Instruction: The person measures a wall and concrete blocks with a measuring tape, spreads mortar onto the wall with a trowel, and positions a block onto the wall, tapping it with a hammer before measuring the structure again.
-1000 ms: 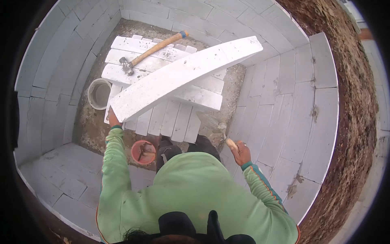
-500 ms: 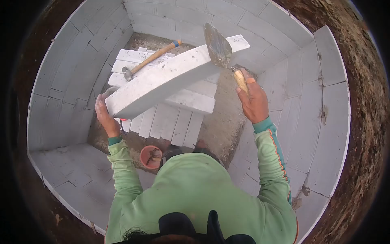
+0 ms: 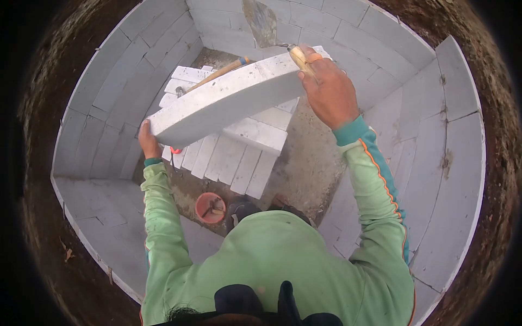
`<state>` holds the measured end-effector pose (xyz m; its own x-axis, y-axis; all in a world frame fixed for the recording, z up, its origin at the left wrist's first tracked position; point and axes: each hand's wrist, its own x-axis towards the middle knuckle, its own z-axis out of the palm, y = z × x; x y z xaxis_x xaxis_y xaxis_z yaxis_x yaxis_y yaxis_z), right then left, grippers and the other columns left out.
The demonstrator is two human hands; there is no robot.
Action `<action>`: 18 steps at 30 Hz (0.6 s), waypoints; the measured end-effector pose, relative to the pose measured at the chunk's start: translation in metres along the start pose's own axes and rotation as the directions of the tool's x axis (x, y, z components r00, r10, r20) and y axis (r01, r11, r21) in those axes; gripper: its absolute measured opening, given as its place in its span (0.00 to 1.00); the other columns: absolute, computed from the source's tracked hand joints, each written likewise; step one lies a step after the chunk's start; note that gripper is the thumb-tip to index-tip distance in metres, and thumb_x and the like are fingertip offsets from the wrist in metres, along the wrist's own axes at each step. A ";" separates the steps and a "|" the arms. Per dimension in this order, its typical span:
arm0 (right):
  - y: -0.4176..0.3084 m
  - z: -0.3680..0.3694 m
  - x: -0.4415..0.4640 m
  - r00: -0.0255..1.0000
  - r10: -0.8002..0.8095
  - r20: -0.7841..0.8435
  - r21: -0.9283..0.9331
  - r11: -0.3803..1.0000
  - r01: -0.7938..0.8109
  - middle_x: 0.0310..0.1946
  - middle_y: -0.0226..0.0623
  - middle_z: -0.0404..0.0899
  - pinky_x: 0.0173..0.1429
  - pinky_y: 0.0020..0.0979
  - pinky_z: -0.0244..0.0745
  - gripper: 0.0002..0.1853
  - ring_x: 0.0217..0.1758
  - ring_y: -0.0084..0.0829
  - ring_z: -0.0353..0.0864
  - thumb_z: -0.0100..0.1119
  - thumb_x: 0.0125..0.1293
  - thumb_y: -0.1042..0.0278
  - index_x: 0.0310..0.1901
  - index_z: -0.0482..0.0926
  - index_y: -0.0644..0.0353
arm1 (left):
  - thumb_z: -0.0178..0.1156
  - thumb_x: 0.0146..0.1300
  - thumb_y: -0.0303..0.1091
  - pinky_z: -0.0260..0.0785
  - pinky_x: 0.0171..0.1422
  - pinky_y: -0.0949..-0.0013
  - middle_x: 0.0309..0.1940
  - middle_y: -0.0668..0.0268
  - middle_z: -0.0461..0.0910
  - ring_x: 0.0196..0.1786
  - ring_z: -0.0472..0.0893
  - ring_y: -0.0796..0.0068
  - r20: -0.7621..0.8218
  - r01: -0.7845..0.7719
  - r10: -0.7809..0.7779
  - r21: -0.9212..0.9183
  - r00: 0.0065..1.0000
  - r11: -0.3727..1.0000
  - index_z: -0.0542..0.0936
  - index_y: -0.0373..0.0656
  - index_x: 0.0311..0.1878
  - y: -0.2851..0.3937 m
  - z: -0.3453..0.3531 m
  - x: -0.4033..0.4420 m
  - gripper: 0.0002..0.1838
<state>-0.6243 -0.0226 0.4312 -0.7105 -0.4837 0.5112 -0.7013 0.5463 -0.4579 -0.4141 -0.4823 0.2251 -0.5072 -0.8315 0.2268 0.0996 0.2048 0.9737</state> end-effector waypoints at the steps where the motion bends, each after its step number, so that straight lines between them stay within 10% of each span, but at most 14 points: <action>1: -0.007 -0.005 0.001 0.987 -0.048 -0.155 0.076 0.995 0.060 0.58 0.43 0.82 0.61 0.45 0.78 0.27 0.55 0.50 0.83 0.61 0.71 0.66 0.71 0.74 0.48 | 0.51 0.77 0.40 0.69 0.62 0.66 0.50 0.60 0.83 0.53 0.80 0.71 -0.008 0.005 -0.005 -0.007 1.000 1.000 0.81 0.30 0.56 0.001 0.003 0.001 0.21; 4: -0.025 -0.006 -0.005 0.910 -0.071 -0.409 0.202 0.965 0.166 0.54 0.41 0.83 0.59 0.47 0.78 0.29 0.53 0.49 0.83 0.62 0.70 0.66 0.73 0.72 0.45 | 0.51 0.78 0.40 0.69 0.63 0.66 0.51 0.60 0.83 0.53 0.80 0.70 0.006 0.052 -0.052 -0.041 0.999 0.998 0.81 0.30 0.56 -0.001 0.001 0.003 0.21; 10: 0.024 0.034 -0.032 0.961 0.007 0.277 -0.220 0.974 0.057 0.47 0.40 0.83 0.53 0.47 0.79 0.33 0.47 0.49 0.83 0.63 0.69 0.67 0.76 0.68 0.44 | 0.49 0.78 0.39 0.68 0.63 0.65 0.51 0.60 0.83 0.54 0.80 0.69 0.021 0.002 -0.002 0.029 1.000 1.000 0.81 0.30 0.56 -0.002 0.001 0.005 0.21; 13: -0.012 0.004 -0.018 0.975 0.142 0.171 -0.174 0.978 -0.112 0.55 0.46 0.82 0.59 0.43 0.78 0.29 0.54 0.53 0.82 0.62 0.70 0.69 0.73 0.72 0.46 | 0.49 0.78 0.40 0.68 0.63 0.65 0.51 0.59 0.83 0.54 0.80 0.69 0.016 -0.007 0.006 0.034 1.000 0.999 0.81 0.30 0.56 -0.010 0.001 0.009 0.21; 18: -0.024 0.010 -0.008 0.925 -0.046 -0.376 0.049 0.996 0.069 0.49 0.44 0.83 0.57 0.47 0.79 0.28 0.53 0.50 0.84 0.61 0.71 0.62 0.72 0.72 0.42 | 0.49 0.78 0.41 0.68 0.64 0.64 0.51 0.59 0.84 0.54 0.80 0.69 0.013 -0.003 0.003 0.043 1.000 0.999 0.81 0.30 0.56 -0.014 0.001 0.011 0.22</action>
<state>-0.6021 -0.0390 0.4311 -0.6035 -0.2154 0.7677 -0.7510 0.4772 -0.4564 -0.4222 -0.4939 0.2142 -0.5176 -0.8244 0.2291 0.0645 0.2294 0.9712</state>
